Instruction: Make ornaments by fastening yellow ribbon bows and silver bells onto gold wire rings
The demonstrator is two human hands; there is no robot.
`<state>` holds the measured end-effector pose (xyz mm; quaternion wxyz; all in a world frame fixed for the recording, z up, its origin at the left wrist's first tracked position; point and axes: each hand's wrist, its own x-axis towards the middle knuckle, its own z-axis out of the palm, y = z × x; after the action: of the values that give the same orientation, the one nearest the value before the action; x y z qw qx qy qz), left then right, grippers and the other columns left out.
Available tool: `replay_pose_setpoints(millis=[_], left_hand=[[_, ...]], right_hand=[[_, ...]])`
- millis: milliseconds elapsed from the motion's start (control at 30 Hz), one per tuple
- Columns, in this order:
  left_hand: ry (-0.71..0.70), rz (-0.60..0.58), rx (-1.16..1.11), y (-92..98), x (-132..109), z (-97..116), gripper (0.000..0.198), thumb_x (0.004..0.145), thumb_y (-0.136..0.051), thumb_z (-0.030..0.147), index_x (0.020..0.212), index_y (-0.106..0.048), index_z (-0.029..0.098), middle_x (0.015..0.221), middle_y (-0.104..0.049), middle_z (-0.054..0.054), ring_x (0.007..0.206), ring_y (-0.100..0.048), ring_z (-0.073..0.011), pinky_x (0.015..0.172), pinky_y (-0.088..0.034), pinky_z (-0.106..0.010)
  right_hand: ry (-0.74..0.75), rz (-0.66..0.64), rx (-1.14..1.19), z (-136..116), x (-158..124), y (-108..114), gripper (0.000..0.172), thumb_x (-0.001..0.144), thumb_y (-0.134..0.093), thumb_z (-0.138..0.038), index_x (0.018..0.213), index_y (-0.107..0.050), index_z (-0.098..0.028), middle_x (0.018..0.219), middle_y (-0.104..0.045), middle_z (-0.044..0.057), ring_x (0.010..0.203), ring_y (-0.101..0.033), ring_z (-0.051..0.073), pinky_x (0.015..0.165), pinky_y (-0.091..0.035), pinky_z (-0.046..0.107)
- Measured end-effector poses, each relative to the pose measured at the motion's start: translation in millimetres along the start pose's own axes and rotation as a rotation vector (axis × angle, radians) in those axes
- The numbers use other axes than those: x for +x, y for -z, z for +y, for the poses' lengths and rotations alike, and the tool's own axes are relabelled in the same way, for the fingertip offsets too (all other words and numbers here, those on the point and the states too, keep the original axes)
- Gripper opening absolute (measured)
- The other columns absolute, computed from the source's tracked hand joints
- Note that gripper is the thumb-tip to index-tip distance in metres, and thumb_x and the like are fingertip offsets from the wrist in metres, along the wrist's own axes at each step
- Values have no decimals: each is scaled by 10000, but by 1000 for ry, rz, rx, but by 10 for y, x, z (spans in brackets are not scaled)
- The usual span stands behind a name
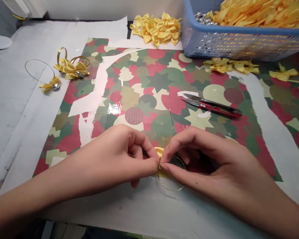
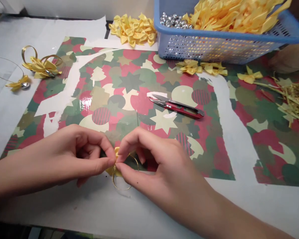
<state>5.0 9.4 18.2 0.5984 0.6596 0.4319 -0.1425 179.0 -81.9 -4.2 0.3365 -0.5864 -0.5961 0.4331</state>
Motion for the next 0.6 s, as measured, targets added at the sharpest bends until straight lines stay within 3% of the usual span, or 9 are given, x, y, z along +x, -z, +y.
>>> replay_pose_setpoints(millis=[600], left_hand=[[98, 5, -6, 12, -28, 149, 143, 714, -602, 298, 739, -701, 199, 436, -518, 53, 416, -428, -83, 366, -260, -156]], right_hand=[[-33, 4, -14, -10, 15, 5, 57, 796, -658, -217, 770, -607, -221, 572, -521, -64, 469, -430, 71, 402, -335, 182]])
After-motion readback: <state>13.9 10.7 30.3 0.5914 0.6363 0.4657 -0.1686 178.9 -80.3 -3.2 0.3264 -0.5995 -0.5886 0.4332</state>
